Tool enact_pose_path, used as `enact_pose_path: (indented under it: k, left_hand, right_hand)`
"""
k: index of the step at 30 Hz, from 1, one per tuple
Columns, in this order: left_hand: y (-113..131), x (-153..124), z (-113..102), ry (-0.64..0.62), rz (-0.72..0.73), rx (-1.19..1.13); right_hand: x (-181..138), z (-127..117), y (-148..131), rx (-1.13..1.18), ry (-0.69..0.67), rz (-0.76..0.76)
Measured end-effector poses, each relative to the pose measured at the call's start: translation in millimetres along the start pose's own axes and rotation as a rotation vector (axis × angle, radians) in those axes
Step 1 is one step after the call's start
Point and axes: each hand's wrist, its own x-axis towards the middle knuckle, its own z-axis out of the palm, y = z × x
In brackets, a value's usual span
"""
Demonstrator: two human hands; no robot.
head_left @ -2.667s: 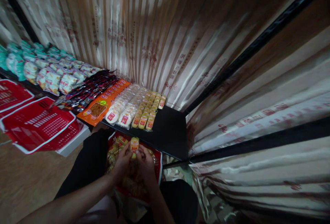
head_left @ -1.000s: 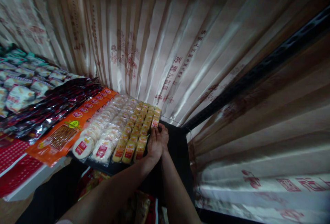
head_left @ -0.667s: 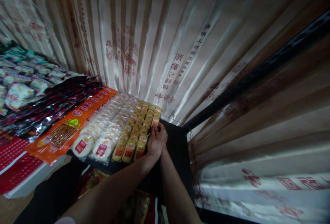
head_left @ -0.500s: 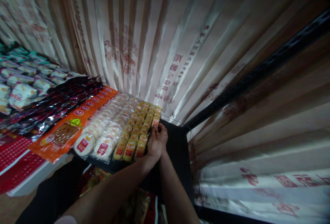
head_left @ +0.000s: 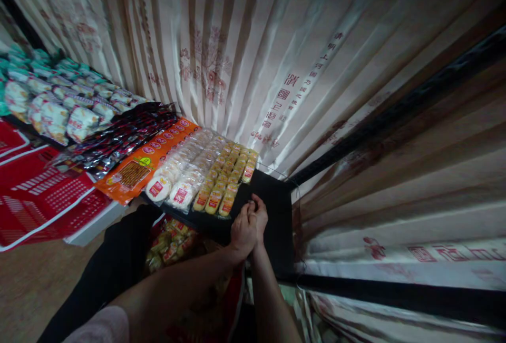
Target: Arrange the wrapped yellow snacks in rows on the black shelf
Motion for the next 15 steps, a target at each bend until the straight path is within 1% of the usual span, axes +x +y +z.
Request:
enact_pose_path:
  k: [6,9,12,15]
  left_hand:
    - [-29.9,-67.1,-32.2,-0.079,0.067,-0.086]
    - [-46.1,-95.5,-51.7,-0.117,0.079,-0.185]
    - [-65.7,-116.4,-73.2,-0.156,0.089,-0.293]
    - [-92.0,-126.2,-91.7,-0.194,0.077,-0.279]
  right_hand:
    - [-77.8,-7.7,-7.4,0.086,-0.005,0.037]
    - [-113.7,-7.9,-5.7,0.129,-0.051,0.011]
    - [-146.0,-4.4,-5.7,0.131,-0.104,-0.005]
    - [-170.9,6.1,-9.0,0.113,-0.194,-0.035]
